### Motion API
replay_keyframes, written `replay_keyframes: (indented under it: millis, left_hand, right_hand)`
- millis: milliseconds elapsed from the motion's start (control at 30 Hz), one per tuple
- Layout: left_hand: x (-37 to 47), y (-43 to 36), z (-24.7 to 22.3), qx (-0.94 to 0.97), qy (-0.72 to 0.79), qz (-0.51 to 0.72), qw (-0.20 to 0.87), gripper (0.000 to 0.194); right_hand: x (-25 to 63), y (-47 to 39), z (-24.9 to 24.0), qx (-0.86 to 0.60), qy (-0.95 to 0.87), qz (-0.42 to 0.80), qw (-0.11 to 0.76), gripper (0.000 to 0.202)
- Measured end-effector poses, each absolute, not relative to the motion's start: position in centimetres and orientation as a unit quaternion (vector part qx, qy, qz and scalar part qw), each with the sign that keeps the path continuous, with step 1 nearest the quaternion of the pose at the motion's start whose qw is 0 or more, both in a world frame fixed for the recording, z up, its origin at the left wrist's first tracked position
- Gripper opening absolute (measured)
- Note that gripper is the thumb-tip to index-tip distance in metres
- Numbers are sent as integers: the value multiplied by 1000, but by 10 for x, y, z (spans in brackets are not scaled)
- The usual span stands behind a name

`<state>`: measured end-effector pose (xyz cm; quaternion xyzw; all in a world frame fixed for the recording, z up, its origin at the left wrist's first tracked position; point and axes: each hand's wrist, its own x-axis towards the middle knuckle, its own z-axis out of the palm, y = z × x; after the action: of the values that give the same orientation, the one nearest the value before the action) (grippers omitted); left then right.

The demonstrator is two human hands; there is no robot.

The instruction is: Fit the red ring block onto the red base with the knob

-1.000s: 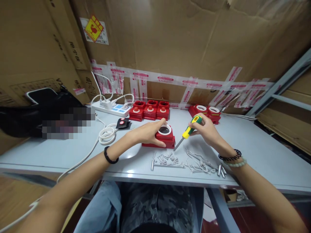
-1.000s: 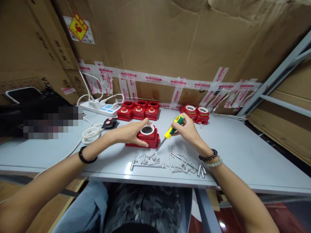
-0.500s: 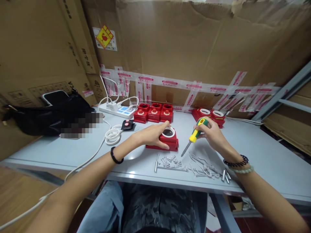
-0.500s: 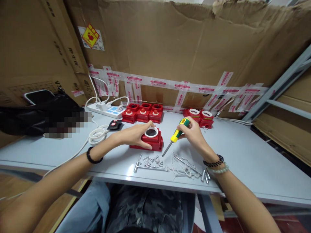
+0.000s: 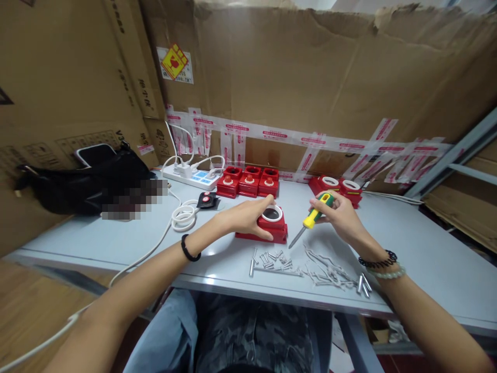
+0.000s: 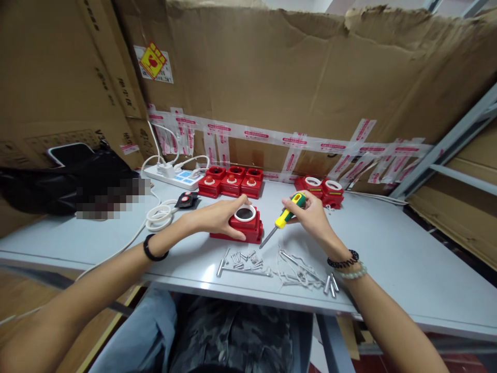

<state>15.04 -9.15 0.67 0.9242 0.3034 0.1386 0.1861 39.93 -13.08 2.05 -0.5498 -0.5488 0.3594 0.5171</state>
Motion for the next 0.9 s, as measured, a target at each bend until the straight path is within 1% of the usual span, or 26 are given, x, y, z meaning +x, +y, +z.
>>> replay_keyframes:
  millis: [133, 333, 667, 900]
  left_hand:
    - [150, -91, 5, 922, 297, 150, 197, 74]
    - [148, -90, 3, 925, 293, 153, 190, 72]
    - [148, -90, 3, 924, 301, 144, 185, 73]
    - [149, -90, 4, 924, 299, 147, 188, 74]
  right_hand:
    - [400, -128, 18, -558, -545, 341, 524, 44]
    - [398, -124, 11, -566, -530, 347, 528, 43]
    - [394, -127, 6, -581, -540, 354, 495, 37]
    - [393, -126, 3, -579, -552, 354, 484, 37]
